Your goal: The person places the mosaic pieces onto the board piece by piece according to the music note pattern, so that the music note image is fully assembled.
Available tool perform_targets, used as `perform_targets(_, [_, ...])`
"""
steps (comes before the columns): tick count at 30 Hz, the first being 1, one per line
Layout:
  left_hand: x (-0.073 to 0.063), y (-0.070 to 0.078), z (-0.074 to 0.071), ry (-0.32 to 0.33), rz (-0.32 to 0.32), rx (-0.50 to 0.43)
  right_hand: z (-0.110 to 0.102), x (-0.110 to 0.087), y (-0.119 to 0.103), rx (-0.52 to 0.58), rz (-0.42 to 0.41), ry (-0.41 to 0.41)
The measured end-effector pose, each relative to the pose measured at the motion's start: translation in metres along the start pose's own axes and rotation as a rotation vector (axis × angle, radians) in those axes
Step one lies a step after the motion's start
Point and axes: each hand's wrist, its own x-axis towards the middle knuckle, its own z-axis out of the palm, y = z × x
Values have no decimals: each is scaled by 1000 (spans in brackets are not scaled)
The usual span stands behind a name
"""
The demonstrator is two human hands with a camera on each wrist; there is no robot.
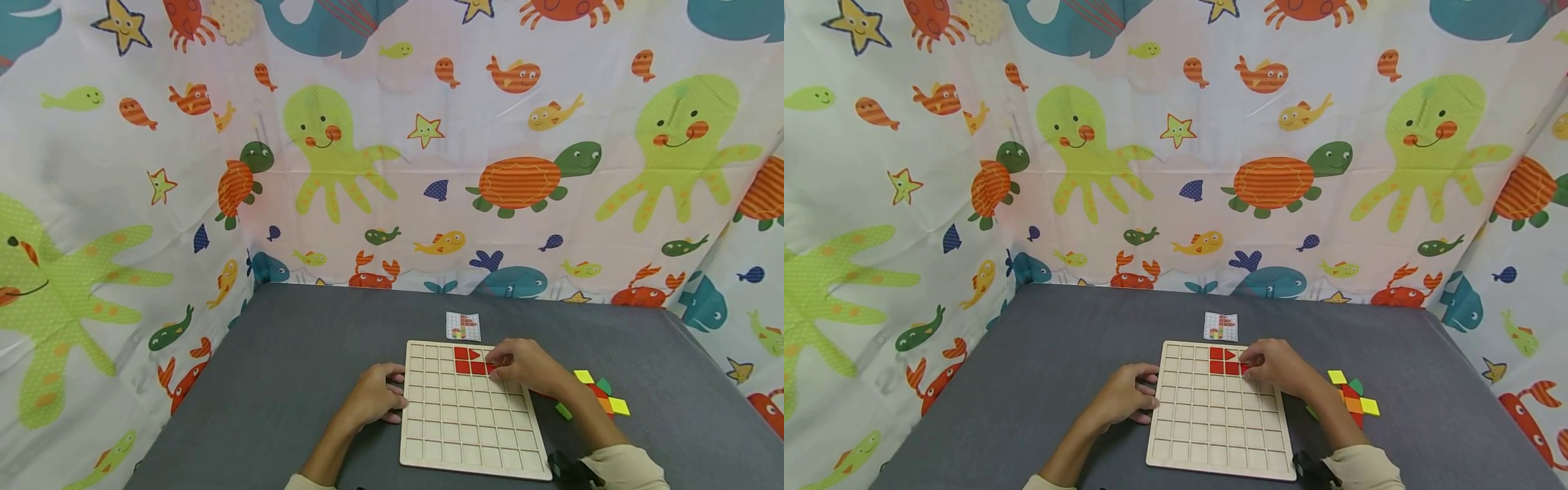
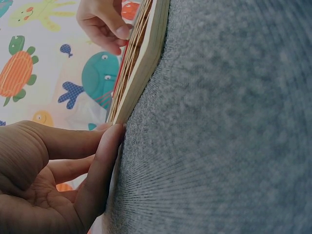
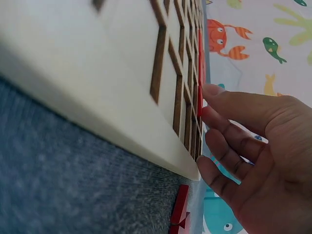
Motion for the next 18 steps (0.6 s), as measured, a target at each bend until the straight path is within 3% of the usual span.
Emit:
perform_targets(9, [0,0,1,5,-5,-2,-1,-2,2,22,-1,1])
perform_targets(18, [0,0,2,8,0,5,-8,-13,9,43,-5,91])
